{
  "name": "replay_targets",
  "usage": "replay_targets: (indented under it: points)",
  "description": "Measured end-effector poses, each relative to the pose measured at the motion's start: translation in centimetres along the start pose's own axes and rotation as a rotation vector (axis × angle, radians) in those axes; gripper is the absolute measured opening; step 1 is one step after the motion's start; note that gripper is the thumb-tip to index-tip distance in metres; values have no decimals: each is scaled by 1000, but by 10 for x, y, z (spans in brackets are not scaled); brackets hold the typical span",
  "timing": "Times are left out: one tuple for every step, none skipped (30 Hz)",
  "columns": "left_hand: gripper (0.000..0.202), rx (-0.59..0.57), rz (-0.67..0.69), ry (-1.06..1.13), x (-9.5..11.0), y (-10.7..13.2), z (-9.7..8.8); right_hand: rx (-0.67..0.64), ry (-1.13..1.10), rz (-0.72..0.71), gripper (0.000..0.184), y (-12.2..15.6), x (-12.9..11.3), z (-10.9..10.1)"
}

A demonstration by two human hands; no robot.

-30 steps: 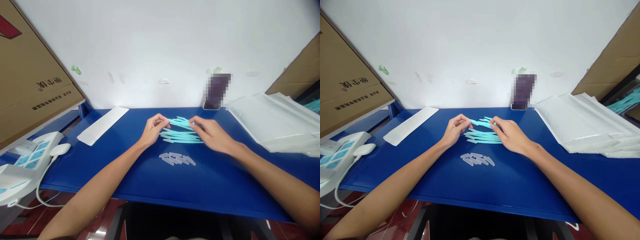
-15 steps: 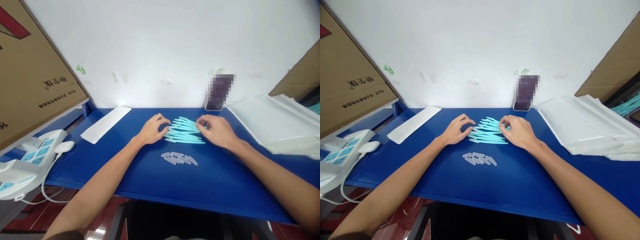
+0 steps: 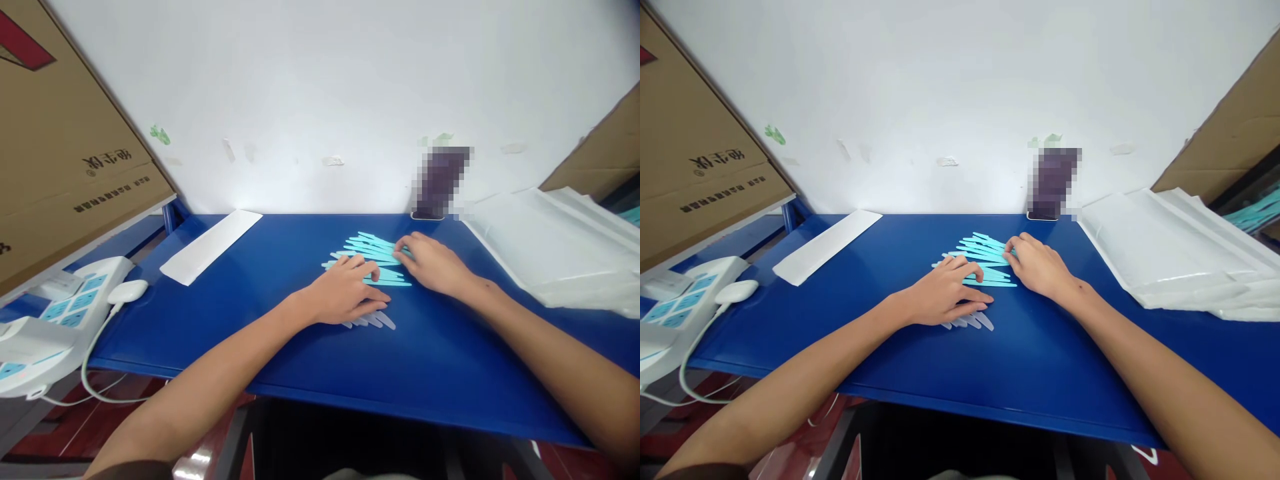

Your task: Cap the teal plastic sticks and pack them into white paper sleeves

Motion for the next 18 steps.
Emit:
replay_targets:
  points:
    - [37,3,0,-3,1,0,0,-1,5,4,29,0,-1,1]
    - [37,8,6,-1,1,0,-1,2,12,7,30,0,-1,1]
    - [37,13,15,6,1,1,-2,9,19,8,31,1,-2,0]
    - [37,16,30,17,2,2,-3,22,27,7,32,1,-4,-1]
    - [38,17,49,27,2,3,-3,44,33,7,33,1,-5,-3]
    - [39,14,75,31,3,5,-3,73,38,7,33,2,-6,-6]
    - [40,9,103,30,5,6,-3,111,41,6,33,2,-7,-9]
    - [39,2,131,24,7,7,-2,157,39,2,32,3,-8,-13]
    - [37,-5,155,19,9,7,-1,205,30,-6,32,3,-10,-16]
    - [34,-12,172,22,11,8,0,249,15,-19,31,4,-11,-20]
    - [32,-16,178,38,12,8,0,281,-6,-33,30,4,-12,-22]
    - [31,-18,171,66,13,8,1,299,-33,-44,29,4,-13,-24]
    - [29,-16,156,106,14,7,2,304,-62,-48,28,4,-14,-25]
    - [26,-11,140,152,14,7,3,296,-90,-48,27,3,-15,-26]
    - [24,-4,125,201,14,6,4,287,-114,-46,26,3,-16,-27]
    - [21,6,109,253,14,6,5,283,-130,-44,25,3,-17,-27]
    - [19,23,90,312,14,5,5,286,-139,-42,25,3,-17,-28]
    - [18,49,63,383,13,4,5,294,-142,-40,24,3,-18,-29]
Point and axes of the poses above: each hand's wrist, its own y-axis away from the middle knuckle, its own z-axis out of the palm, x = y × z, the point moved 4 cm from there along -y, towards the middle knuckle, and after that the axes turned 11 degrees about -z, right-handed, at the moved point
